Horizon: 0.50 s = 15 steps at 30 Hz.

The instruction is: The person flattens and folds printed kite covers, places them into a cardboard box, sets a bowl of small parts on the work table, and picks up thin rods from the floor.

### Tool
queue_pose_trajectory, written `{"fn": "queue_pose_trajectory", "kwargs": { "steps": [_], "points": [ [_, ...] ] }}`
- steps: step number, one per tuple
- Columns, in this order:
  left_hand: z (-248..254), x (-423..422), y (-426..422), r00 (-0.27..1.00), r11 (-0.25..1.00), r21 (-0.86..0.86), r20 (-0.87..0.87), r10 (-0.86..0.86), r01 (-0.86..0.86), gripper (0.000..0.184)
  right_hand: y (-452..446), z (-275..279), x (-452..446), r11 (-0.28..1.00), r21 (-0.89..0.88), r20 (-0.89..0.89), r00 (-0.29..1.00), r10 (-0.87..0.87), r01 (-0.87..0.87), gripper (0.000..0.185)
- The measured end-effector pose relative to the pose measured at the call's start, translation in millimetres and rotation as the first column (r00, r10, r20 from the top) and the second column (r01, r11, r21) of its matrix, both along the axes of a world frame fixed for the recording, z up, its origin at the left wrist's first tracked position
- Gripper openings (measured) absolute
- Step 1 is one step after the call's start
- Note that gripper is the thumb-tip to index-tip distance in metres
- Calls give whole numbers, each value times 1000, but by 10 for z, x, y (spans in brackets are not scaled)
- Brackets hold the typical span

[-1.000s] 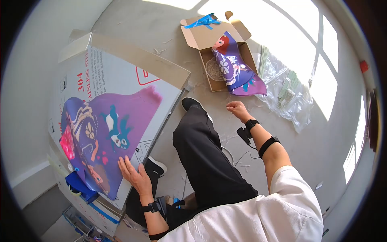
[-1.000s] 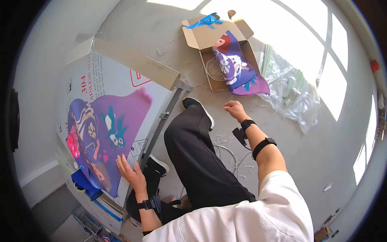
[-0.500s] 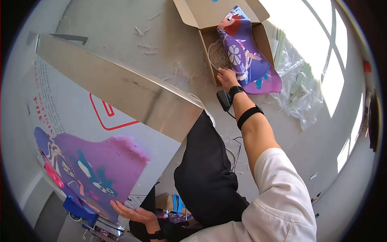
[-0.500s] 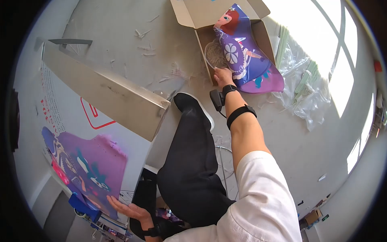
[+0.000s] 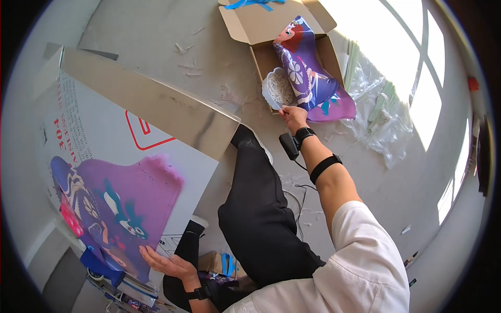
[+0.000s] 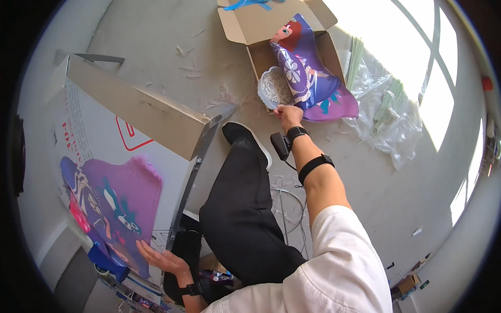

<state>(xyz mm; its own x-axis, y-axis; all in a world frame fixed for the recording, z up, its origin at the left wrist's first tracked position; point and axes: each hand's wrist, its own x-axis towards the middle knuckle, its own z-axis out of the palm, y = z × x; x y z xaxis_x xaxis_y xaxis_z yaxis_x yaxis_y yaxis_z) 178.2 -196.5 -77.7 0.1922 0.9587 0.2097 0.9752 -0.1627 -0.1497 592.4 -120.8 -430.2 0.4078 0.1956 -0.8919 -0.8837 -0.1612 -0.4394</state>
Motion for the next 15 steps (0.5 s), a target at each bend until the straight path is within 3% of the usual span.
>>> {"fn": "queue_pose_trajectory", "kwargs": {
  "steps": [4, 9, 15],
  "points": [
    [-20, 6, 6, 1000, 999, 33, -4, -5, 5, 66, -245, 338, -246, 997, 69, -72, 997, 26, -21, 4],
    [-30, 2, 11, 1000, 997, 74, 4, -31, 30, 65, -674, 767, -468, 986, 130, 6, 995, 102, -102, 5],
    [15, 20, -3, 998, 997, 78, 60, -30, 25, 61, -1284, 1636, -171, 964, 152, 299, 940, 165, -217, 7]
  ]
}}
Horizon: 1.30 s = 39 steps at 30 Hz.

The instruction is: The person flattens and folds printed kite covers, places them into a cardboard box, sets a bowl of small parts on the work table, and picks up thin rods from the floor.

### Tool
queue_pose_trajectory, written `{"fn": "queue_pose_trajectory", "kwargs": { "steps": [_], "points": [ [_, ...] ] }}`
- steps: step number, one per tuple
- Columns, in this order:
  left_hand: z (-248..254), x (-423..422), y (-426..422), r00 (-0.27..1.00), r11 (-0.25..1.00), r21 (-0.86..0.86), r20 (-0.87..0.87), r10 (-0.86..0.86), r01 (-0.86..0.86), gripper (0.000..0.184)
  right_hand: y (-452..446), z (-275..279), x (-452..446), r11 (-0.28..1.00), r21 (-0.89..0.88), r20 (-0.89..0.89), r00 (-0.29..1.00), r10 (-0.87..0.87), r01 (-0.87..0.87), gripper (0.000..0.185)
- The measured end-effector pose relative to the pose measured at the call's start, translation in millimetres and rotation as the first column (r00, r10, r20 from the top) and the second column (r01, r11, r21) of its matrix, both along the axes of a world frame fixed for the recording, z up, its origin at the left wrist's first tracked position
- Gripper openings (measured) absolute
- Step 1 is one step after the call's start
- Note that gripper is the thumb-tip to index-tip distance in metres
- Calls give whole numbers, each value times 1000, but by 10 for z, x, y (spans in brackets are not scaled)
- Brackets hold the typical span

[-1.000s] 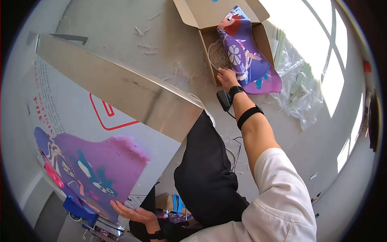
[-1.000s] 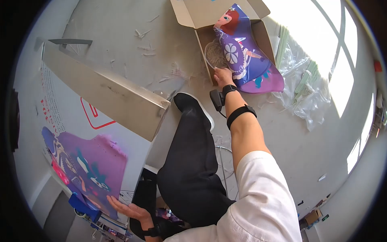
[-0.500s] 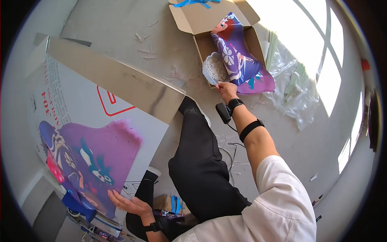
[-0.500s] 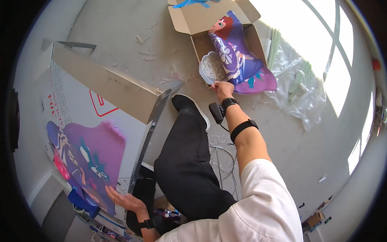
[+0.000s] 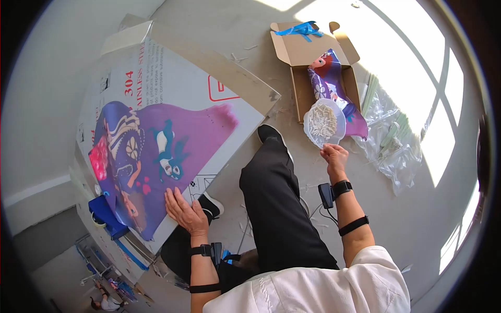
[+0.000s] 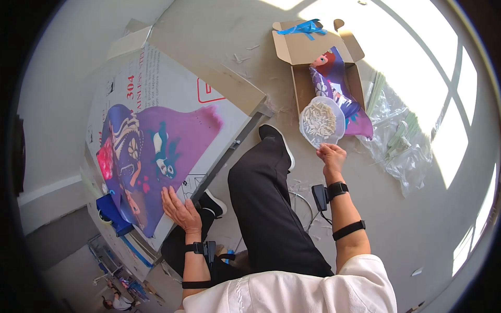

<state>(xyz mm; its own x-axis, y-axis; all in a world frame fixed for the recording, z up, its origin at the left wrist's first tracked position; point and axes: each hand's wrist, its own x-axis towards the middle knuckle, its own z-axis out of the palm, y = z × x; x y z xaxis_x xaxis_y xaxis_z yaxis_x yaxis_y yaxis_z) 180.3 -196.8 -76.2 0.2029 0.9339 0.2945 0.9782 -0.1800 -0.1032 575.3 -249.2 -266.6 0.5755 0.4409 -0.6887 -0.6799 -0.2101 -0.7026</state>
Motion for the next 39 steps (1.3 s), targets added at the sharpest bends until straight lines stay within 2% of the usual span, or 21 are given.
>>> {"fn": "queue_pose_trajectory", "kwargs": {
  "steps": [3, 7, 8, 10, 11, 12, 14, 15, 17, 18, 20, 26, 27, 28, 30, 31, 32, 33, 34, 37, 39],
  "points": [
    [26, -26, -16, 996, 1000, -29, 88, -7, 10, 64, -172, 536, 316, 986, 93, 262, 959, 107, -135, 8],
    [106, -31, -60, 967, 998, -33, 253, -40, 50, 69, -49, 1553, 471, 916, 135, 542, 802, 251, -378, 10],
    [142, -43, -113, 967, 999, -5, 255, -31, 33, 69, 42, 1793, 413, 905, 160, 552, 796, 249, -393, 10],
    [207, -45, -238, 964, 997, 3, 258, -70, 72, 69, 216, 2187, 263, 838, 108, 634, 686, 357, -536, 10],
    [242, -63, -328, 942, 995, 19, 319, -101, 101, 61, 327, 2283, 161, 791, 167, 621, 686, 379, -589, 10],
    [279, -84, -440, 941, 995, 47, 326, -96, 85, 61, 445, 2378, 15, 779, 130, 651, 645, 400, -614, 11],
    [431, -118, -718, 926, 972, -164, 363, -101, 170, 52, 650, 2580, -334, 694, 122, 666, 577, 472, -709, 11],
    [513, -153, -860, 926, 979, -139, 367, -90, 150, 52, 762, 2619, -524, 651, 131, 665, 553, 501, -748, 12],
    [664, -231, -1145, 929, 927, -304, 355, -102, 218, 44, 975, 2648, -939, 574, 134, 665, 503, 552, -808, 11],
    [730, -289, -1273, 931, 937, -287, 354, -92, 202, 44, 1060, 2649, -1158, 542, 131, 664, 480, 574, -830, 11],
    [855, -410, -1518, 939, 906, -380, 341, -49, 185, 41, 1193, 2599, -1600, 506, 113, 694, 433, 575, -855, 10],
    [1092, -652, -2093, 942, 932, -347, 336, 23, 101, 39, 1287, 2293, -2461, 444, 128, 682, 404, 610, -887, 12],
    [1090, -673, -2157, 938, 928, -358, 346, 32, 100, 39, 1323, 2159, -2484, 406, 27, 706, 305, 640, -913, 11],
    [1112, -685, -2218, 939, 933, -347, 342, 36, 91, 39, 1238, 2209, -2506, 398, 35, 713, 303, 633, -917, 11],
    [1142, -670, -2292, 941, 903, -414, 336, 32, 118, 36, 1074, 2306, -2434, 472, 160, 660, 449, 602, -867, 18],
    [1178, -621, -2298, 939, 906, -405, 343, 25, 124, 36, 1075, 2275, -2338, 437, 168, 677, 425, 600, -884, 25],
    [1250, -569, -2270, 936, 912, -367, 350, -46, 182, 35, 1045, 2319, -2193, 437, 165, 687, 421, 592, -884, 25],
    [1322, -530, -2250, 929, 915, -329, 354, -108, 232, 34, 1003, 2358, -2051, 478, 211, 636, 491, 595, -853, 22],
    [1378, -469, -2208, 927, 920, -323, 363, -95, 221, 34, 951, 2385, -1923, 511, 251, 579, 550, 602, -822, 18],
    [1488, -224, -1971, 838, 880, -272, 501, -215, 389, 35, 869, 2373, -1423, 530, 207, 631, 526, 569, -822, 8],
    [1415, -42, -1767, 753, 833, -247, 600, -269, 495, 36, 750, 2413, -1164, 518, 205, 627, 518, 582, -830, 10]
  ]
}}
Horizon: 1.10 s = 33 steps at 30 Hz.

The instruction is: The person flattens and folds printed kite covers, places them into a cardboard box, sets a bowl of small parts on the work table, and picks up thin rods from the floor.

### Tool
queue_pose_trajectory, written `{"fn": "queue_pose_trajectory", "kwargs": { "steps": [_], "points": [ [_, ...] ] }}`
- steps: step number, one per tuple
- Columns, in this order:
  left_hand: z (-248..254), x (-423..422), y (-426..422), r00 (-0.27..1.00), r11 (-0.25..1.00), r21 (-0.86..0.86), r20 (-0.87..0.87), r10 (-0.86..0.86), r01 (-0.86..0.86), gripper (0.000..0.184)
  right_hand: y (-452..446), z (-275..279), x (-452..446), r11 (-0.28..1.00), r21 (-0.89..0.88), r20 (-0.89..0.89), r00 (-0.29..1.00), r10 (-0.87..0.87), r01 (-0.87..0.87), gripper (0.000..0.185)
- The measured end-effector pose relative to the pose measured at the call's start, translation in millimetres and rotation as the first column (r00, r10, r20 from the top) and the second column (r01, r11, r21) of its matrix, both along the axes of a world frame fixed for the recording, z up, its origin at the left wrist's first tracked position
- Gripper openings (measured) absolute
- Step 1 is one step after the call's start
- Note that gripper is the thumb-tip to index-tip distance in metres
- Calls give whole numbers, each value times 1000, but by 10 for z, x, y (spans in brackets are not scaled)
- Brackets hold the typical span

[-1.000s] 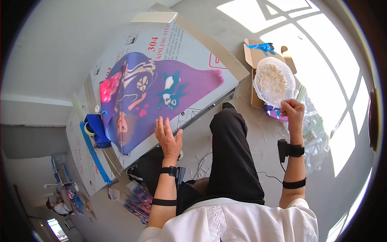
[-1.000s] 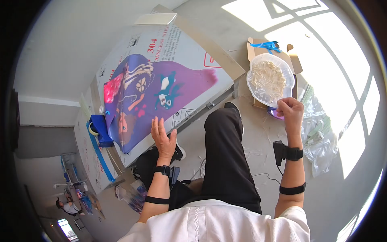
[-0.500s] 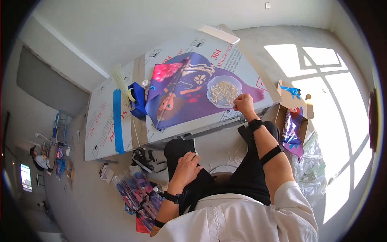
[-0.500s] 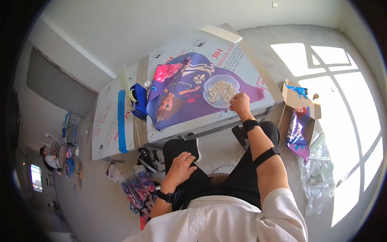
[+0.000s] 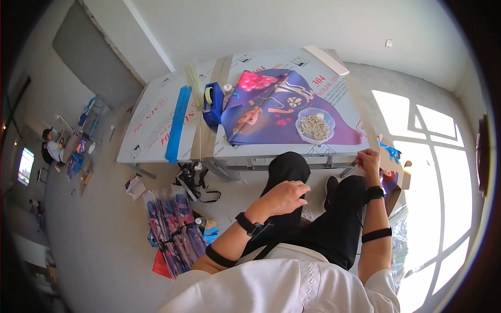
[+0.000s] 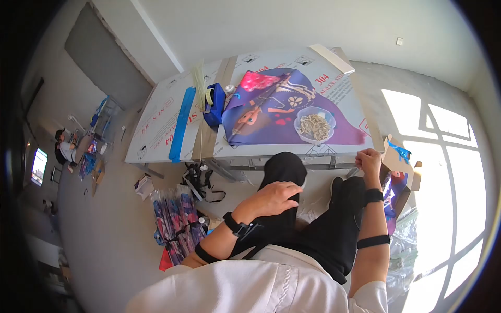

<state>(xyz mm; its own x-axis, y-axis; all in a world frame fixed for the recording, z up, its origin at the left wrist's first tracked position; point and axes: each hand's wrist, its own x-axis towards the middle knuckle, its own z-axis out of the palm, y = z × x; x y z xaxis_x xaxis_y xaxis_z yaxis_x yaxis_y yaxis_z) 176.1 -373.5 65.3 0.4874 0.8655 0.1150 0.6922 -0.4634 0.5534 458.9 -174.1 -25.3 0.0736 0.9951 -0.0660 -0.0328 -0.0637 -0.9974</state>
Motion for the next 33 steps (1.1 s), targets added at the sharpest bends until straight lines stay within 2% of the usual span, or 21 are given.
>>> {"fn": "queue_pose_trajectory", "kwargs": {
  "steps": [2, 3, 5, 6, 8, 9, 11, 13, 15, 17, 18, 21, 22, 24, 25, 26, 27, 29, 31, 33],
  "points": [
    [-218, 215, 202, 967, 981, -52, 188, -173, 186, 37, -94, 13, 203, 999, 3, 86, 995, 52, -52, 14],
    [-328, 328, 293, 916, 946, -82, 288, -279, 314, 38, -240, 117, 210, 999, -43, 53, 998, 24, -22, 13],
    [-484, 536, 448, 829, 842, -136, 312, -464, 522, 39, -344, 73, 391, 997, -40, 100, 993, 70, -66, 12],
    [-574, 632, 549, 826, 841, -135, 323, -462, 523, 39, -404, 72, 466, 997, -66, 100, 994, 36, -30, 11],
    [-768, 811, 726, 748, 724, -256, 425, -511, 640, 39, -577, 68, 696, 994, -108, 106, 994, -7, 18, 10],
    [-824, 851, 803, 744, 724, -251, 431, -510, 642, 39, -639, 78, 816, 993, -114, 102, 995, -12, 24, 9],
    [-915, 861, 892, 771, 738, -253, 345, -536, 626, 38, -744, 106, 1114, 963, -210, 204, 971, -126, 169, 9],
    [-802, 719, 957, 791, 725, -321, 294, -536, 610, 37, -804, -183, 1589, 947, -222, 55, 973, -226, 233, 11],
    [-745, 588, 1027, 806, 712, -379, 238, -543, 591, 36, -907, -507, 1970, 906, -261, 32, 941, -336, 333, 11],
    [-763, 476, 1078, 819, 728, -380, 328, -470, 570, 34, -1044, -1027, 2338, 846, -314, -40, 885, -464, 430, 9],
    [-752, 450, 1084, 809, 731, -368, 392, -439, 575, 32, -1146, -1328, 2547, 852, -338, -141, 873, -466, 400, 7],
    [-729, 542, 1087, 813, 723, -394, 405, -418, 568, 30, -1666, -1463, 2548, 742, -434, -117, 784, -610, 512, 5],
    [-705, 643, 1070, 840, 743, -395, 311, -445, 540, 30, -1850, -1325, 2450, 704, -456, -92, 758, -646, 545, 4],
    [-749, 870, 1029, 852, 793, -313, 149, -501, 522, 29, -2256, -1450, 2547, 643, -467, -73, 698, -712, 607, 9],
    [-711, 1007, 1018, 860, 802, -335, 52, -508, 494, 30, -2447, -1446, 2551, 598, -487, -43, 666, -744, 637, 8],
    [-667, 1146, 1021, 853, 797, -365, -13, -522, 482, 30, -2608, -1427, 2547, 510, -526, 2, 601, -800, 681, 8],
    [-675, 1271, 1015, 824, 795, -304, -55, -564, 524, 29, -2816, -1577, 2616, 458, -553, -1, 550, -835, 695, 7],
    [-606, 1561, 1039, 779, 704, -506, -96, -620, 498, 32, -3223, -1838, 2681, 368, -600, 2, 462, -887, 710, 4],
    [-622, 1846, 1066, 682, 659, -563, -214, -700, 499, 32, -3543, -2080, 2720, 255, -686, 66, 407, -911, 681, 6],
    [-710, 2134, 1122, 601, 607, -579, -236, -764, 544, 32, -3787, -2349, 2705, 166, -743, 81, 333, -940, 648, 9]
  ]
}}
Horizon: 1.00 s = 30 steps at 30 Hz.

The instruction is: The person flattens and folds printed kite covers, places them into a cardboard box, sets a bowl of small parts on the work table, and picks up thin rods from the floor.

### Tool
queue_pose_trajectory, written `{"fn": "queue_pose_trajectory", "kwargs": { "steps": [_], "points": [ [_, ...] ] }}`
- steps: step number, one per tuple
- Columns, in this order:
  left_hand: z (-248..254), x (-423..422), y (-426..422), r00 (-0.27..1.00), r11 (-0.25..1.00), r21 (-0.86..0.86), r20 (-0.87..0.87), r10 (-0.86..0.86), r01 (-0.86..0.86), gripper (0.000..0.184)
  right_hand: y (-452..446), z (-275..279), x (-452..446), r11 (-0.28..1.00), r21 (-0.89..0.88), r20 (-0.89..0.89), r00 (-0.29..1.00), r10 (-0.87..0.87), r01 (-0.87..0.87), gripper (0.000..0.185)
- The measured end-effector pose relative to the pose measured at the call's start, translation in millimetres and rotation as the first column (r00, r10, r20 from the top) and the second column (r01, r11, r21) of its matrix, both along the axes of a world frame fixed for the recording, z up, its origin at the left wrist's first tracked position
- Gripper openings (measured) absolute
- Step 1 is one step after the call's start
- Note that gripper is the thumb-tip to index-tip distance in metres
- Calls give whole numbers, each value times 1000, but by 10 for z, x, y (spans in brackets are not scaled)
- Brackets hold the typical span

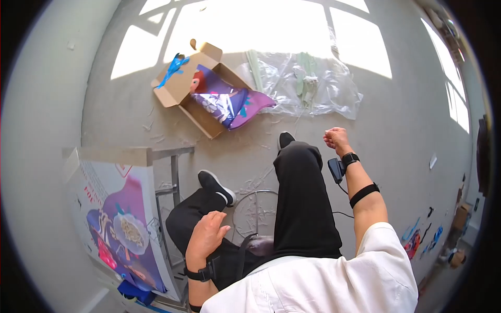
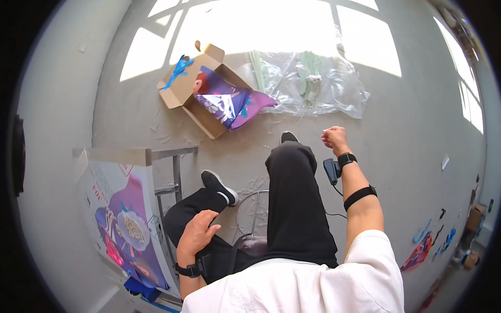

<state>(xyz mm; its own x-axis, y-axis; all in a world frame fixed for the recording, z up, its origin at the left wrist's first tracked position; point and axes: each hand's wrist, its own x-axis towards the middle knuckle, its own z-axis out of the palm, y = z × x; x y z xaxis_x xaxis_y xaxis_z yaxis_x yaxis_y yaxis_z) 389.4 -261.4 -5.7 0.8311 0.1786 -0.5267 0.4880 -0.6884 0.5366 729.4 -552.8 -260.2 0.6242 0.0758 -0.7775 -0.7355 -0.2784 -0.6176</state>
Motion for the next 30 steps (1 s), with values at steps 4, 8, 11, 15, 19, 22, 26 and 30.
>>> {"fn": "queue_pose_trajectory", "kwargs": {
  "steps": [4, 8, 11, 15, 19, 22, 26, 30],
  "points": [
    [-424, 582, 73, 999, 999, 32, -17, -35, 35, 34, -195, -490, 92, 993, -75, -82, 992, -93, 87, 8],
    [-940, 992, 56, 995, 997, 19, -72, -72, 73, 33, -70, -946, 386, 994, -98, -66, 996, -63, 56, 7],
    [-1280, 1115, 35, 982, 993, -33, -153, -115, 111, 33, 119, -1345, 706, 991, -132, 94, 995, 15, -3, 8],
    [-1705, 1103, 74, 958, 988, -63, -244, -149, 138, 33, 371, -1997, 1135, 943, -317, 210, 961, 180, -107, 15],
    [-1932, 1106, 67, 944, 992, -82, -311, -114, 93, 34, 697, -2082, 1409, 942, -255, 86, 966, 244, -216, 16],
    [-2003, 1051, 64, 936, 991, -132, -346, -59, 14, 35, 964, -2386, 1538, 865, -411, 373, 813, 448, -289, 15],
    [-2095, 984, 142, 908, 987, -160, -416, -60, -8, 35, 1313, -2641, 1668, 832, -555, 559, 751, 352, 23, 18],
    [-2183, 925, 184, 923, 992, -122, -385, -20, -29, 36, 1487, -2649, 1683, 717, -696, 446, 759, 475, -39, 24]
  ]
}}
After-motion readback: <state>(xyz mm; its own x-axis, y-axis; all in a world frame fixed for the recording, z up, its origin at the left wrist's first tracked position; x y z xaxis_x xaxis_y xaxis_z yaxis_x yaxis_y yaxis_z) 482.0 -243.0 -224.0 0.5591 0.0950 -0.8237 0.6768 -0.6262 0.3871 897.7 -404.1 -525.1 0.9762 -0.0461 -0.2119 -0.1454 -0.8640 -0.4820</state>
